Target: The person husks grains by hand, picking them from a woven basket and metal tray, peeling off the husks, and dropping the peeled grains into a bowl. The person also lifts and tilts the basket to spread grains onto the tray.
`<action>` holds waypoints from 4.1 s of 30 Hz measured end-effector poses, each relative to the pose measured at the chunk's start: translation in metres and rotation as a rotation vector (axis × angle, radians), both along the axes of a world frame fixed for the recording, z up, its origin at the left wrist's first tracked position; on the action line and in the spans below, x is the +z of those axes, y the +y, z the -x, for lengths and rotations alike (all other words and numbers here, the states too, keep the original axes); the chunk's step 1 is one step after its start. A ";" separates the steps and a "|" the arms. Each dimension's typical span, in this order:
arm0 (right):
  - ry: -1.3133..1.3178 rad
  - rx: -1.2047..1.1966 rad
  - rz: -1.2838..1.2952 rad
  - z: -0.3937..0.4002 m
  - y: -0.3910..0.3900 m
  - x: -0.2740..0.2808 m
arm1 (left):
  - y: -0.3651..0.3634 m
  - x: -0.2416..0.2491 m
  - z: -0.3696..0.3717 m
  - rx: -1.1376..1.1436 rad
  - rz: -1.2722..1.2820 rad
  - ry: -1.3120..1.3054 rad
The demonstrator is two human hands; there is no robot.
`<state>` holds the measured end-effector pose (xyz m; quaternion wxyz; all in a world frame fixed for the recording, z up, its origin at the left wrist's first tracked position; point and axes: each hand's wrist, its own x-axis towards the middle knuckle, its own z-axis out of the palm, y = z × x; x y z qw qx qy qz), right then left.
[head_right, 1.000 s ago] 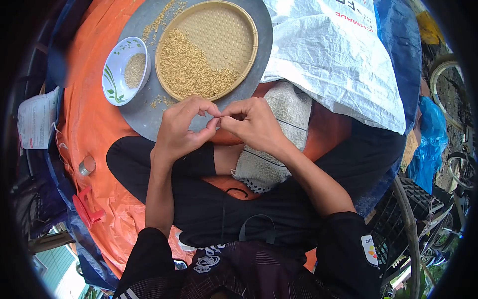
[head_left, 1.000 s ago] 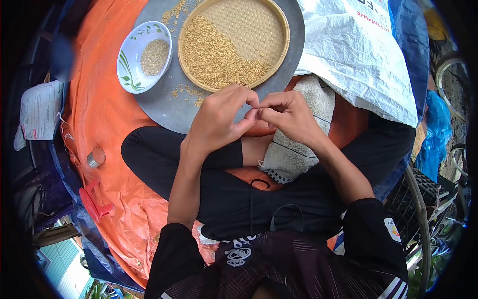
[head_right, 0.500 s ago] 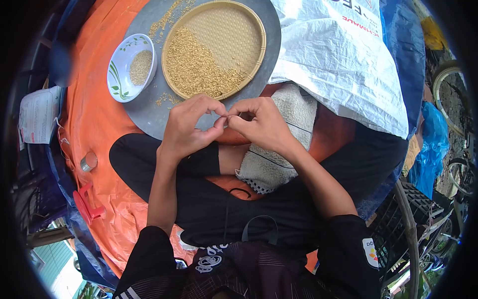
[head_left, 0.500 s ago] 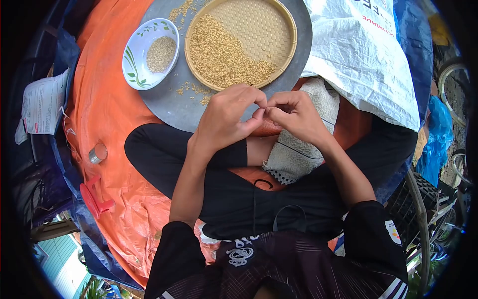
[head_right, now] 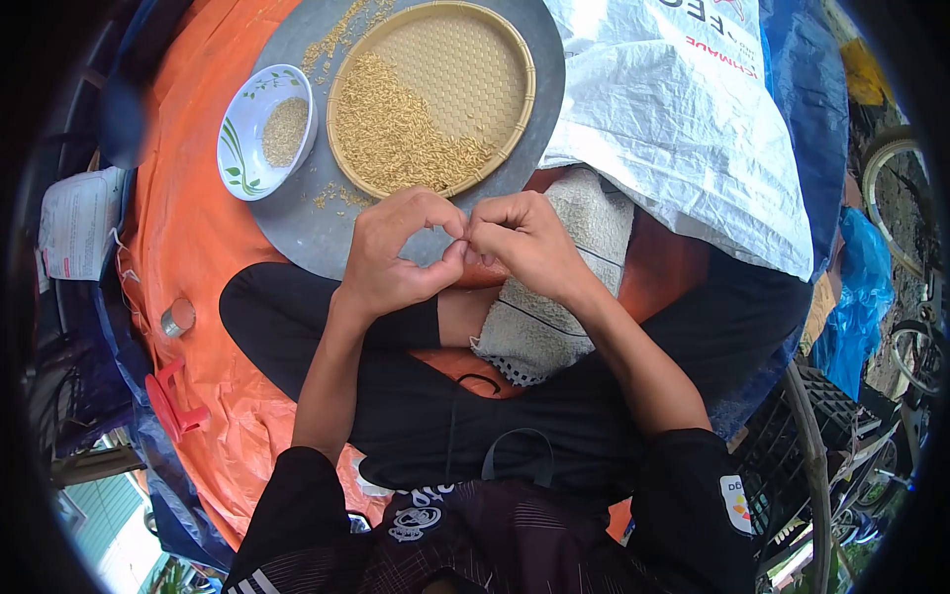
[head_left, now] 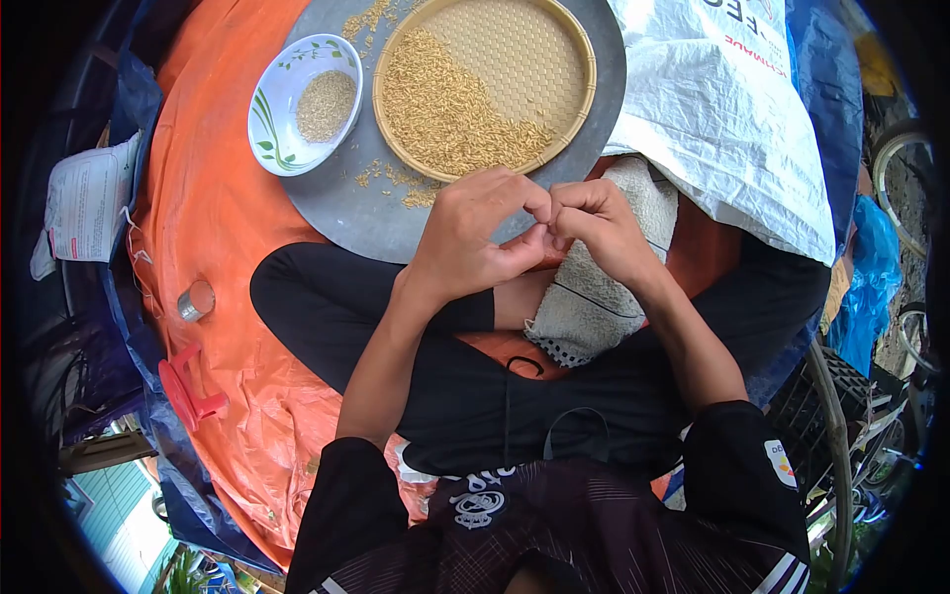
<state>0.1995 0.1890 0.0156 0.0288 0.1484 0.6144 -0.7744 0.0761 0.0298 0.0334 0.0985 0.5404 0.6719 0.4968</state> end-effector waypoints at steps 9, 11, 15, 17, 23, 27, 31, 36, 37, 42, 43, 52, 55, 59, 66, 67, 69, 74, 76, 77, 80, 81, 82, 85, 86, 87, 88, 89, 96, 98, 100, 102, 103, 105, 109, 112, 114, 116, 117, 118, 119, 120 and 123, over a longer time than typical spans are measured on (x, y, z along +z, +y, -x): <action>0.064 0.023 -0.024 -0.001 0.001 -0.007 | -0.001 0.001 -0.002 0.020 0.066 -0.188; 0.069 0.043 -0.052 -0.002 0.003 -0.010 | 0.000 0.000 -0.002 0.015 0.059 -0.224; 0.055 0.020 0.000 -0.001 0.000 -0.002 | 0.001 -0.003 -0.004 0.025 0.033 -0.290; 0.050 0.005 0.010 0.000 -0.002 0.001 | 0.000 -0.003 -0.003 0.023 0.028 -0.311; 0.018 0.030 -0.007 -0.002 0.000 -0.003 | -0.001 -0.002 -0.001 -0.007 0.050 -0.296; 0.017 0.006 -0.012 -0.001 -0.002 -0.003 | -0.001 0.000 0.001 -0.035 0.051 -0.235; 0.018 0.010 -0.041 -0.002 -0.002 -0.007 | -0.003 0.001 0.001 -0.036 0.065 -0.184; 0.022 0.002 -0.020 0.000 -0.003 -0.001 | -0.004 0.001 0.003 -0.028 0.066 -0.206; 0.022 0.005 -0.026 0.000 -0.002 -0.002 | -0.004 0.001 0.003 -0.026 0.063 -0.208; 0.023 -0.005 -0.054 -0.001 -0.002 -0.004 | -0.002 0.003 0.001 -0.026 0.049 -0.178; 0.023 -0.011 -0.066 -0.001 -0.002 -0.003 | -0.002 0.003 0.001 -0.021 0.056 -0.163; 0.087 -0.049 -0.328 0.001 -0.005 -0.006 | -0.002 0.001 0.001 0.011 0.069 -0.163; 0.091 -0.067 -0.399 0.001 -0.006 -0.003 | -0.003 0.001 0.003 0.050 0.060 -0.142; 0.061 -0.066 -0.461 0.001 -0.006 0.001 | -0.016 0.006 0.031 0.276 0.065 -0.001; 0.133 -0.047 -0.636 0.001 -0.013 0.003 | -0.065 -0.018 0.108 1.171 -0.055 0.064; 0.149 -0.043 -0.655 0.001 -0.013 0.002 | -0.064 -0.019 0.106 1.119 0.010 0.028; 0.173 -0.046 -0.685 0.002 -0.014 0.001 | -0.054 -0.021 0.095 1.012 0.137 -0.049; 0.190 -0.091 -0.795 0.002 -0.017 -0.001 | -0.019 -0.034 0.063 0.560 0.357 0.065; 0.172 -0.111 -0.825 0.002 -0.018 -0.007 | -0.010 -0.048 0.055 0.453 0.361 0.186; 0.164 -0.120 -0.839 0.001 -0.019 -0.009 | -0.006 -0.054 0.053 0.435 0.348 0.236; 0.156 -0.119 -0.860 0.001 -0.020 -0.007 | -0.001 -0.058 0.051 0.394 0.334 0.301; 0.156 -0.120 -0.859 0.001 -0.020 -0.007 | -0.001 -0.058 0.052 0.389 0.344 0.263; 0.157 -0.122 -0.860 0.001 -0.019 -0.007 | 0.000 -0.058 0.052 0.384 0.354 0.224; 0.155 -0.129 -0.850 0.001 -0.019 -0.006 | -0.001 -0.055 0.053 0.408 0.340 0.200; 0.156 -0.132 -0.846 0.002 -0.019 -0.005 | -0.001 -0.057 0.053 0.421 0.306 0.172; 0.156 -0.134 -0.839 0.002 -0.019 -0.004 | 0.000 -0.058 0.054 0.434 0.272 0.144; 0.156 -0.136 -0.833 0.002 -0.019 -0.004 | 0.000 -0.059 0.054 0.446 0.238 0.116; 0.156 -0.139 -0.826 0.002 -0.019 -0.003 | 0.000 -0.060 0.054 0.454 0.231 0.079; 0.169 -0.160 -0.817 0.002 -0.018 -0.002 | 0.004 -0.043 0.050 0.511 0.086 -0.234; 0.184 -0.178 -0.824 0.002 -0.018 -0.003 | 0.005 -0.042 0.048 0.491 0.025 -0.381; 0.188 -0.194 -0.823 0.002 -0.017 -0.002 | 0.005 -0.042 0.045 0.450 -0.034 -0.545; 0.200 -0.214 -0.821 0.003 -0.016 -0.001 | 0.007 -0.041 0.039 0.382 -0.133 -0.663; 0.209 -0.226 -0.819 0.003 -0.015 -0.001 | 0.009 -0.040 0.035 0.348 -0.182 -0.721; 0.198 -0.243 -0.798 0.003 -0.015 0.001 | 0.009 -0.035 0.029 0.305 -0.151 -0.757; 0.155 -0.293 -0.723 0.004 -0.014 0.004 | 0.011 -0.031 0.016 0.209 -0.137 -0.839; 0.158 -0.310 -0.714 0.005 -0.013 0.005 | 0.011 -0.028 0.010 0.155 -0.083 -0.833; 0.168 -0.297 -0.730 0.005 -0.012 0.005 | 0.011 -0.028 0.007 0.156 -0.041 -0.752; 0.183 -0.274 -0.753 0.004 -0.012 0.002 | 0.011 -0.027 0.004 0.167 0.004 -0.609; 0.165 -0.258 -0.764 0.004 -0.012 0.001 | 0.011 -0.026 0.003 0.178 0.029 -0.507; 0.148 -0.241 -0.775 0.004 -0.011 0.000 | 0.011 -0.024 0.002 0.189 0.053 -0.405; 0.130 -0.224 -0.787 0.004 -0.011 -0.001 | 0.012 -0.024 0.002 0.195 0.059 -0.359; 0.119 -0.226 -0.777 0.004 -0.011 -0.001 | 0.012 -0.023 0.001 0.200 0.066 -0.313; 0.094 -0.231 -0.747 0.005 -0.011 -0.001 | 0.011 -0.021 0.001 0.195 0.080 -0.249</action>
